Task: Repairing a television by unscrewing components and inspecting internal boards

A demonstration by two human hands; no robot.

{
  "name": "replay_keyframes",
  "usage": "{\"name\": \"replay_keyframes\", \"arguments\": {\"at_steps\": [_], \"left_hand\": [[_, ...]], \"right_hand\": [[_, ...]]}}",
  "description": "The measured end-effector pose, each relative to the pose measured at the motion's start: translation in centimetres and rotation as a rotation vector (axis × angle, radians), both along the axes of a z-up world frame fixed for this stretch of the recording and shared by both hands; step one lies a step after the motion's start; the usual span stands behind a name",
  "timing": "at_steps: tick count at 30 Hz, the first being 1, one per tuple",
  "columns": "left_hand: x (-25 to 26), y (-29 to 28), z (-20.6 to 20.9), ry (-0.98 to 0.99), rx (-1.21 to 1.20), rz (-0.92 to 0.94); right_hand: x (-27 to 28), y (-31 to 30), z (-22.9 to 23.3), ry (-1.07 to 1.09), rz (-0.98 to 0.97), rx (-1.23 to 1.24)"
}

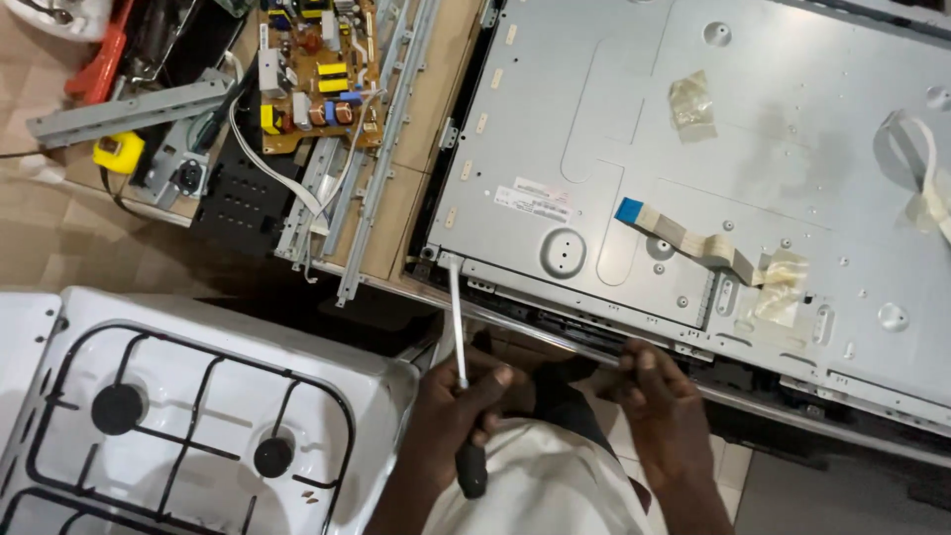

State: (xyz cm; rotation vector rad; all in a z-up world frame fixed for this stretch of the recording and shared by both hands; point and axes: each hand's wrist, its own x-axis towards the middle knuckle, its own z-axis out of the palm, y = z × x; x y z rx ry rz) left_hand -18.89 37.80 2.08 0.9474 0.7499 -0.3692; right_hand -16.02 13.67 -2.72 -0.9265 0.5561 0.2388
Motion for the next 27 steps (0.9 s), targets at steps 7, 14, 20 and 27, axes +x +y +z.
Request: {"name": "replay_keyframes", "arguments": {"at_steps": [7, 14, 20, 27], "left_hand": [[1.4, 3.5, -2.0, -0.06, 0.206, 0.078], [3.1, 3.7, -1.7, -0.078, 0.32, 0.104], [3.3, 3.6, -2.1, -0.01, 0.339, 0.077], [3.2, 4.2, -3.3, -0.042, 0.316, 0.089]], "right_hand": [[0.6, -0.3, 1.5, 0.014, 0.064, -0.122], [0.8, -0.2, 1.3, -0.117, 0.066, 0.043], [0.6, -1.2, -0.3, -0.086, 0.022, -0.072], [0.7, 0.5, 0.3, 0.019, -0.103, -0.458]]}}
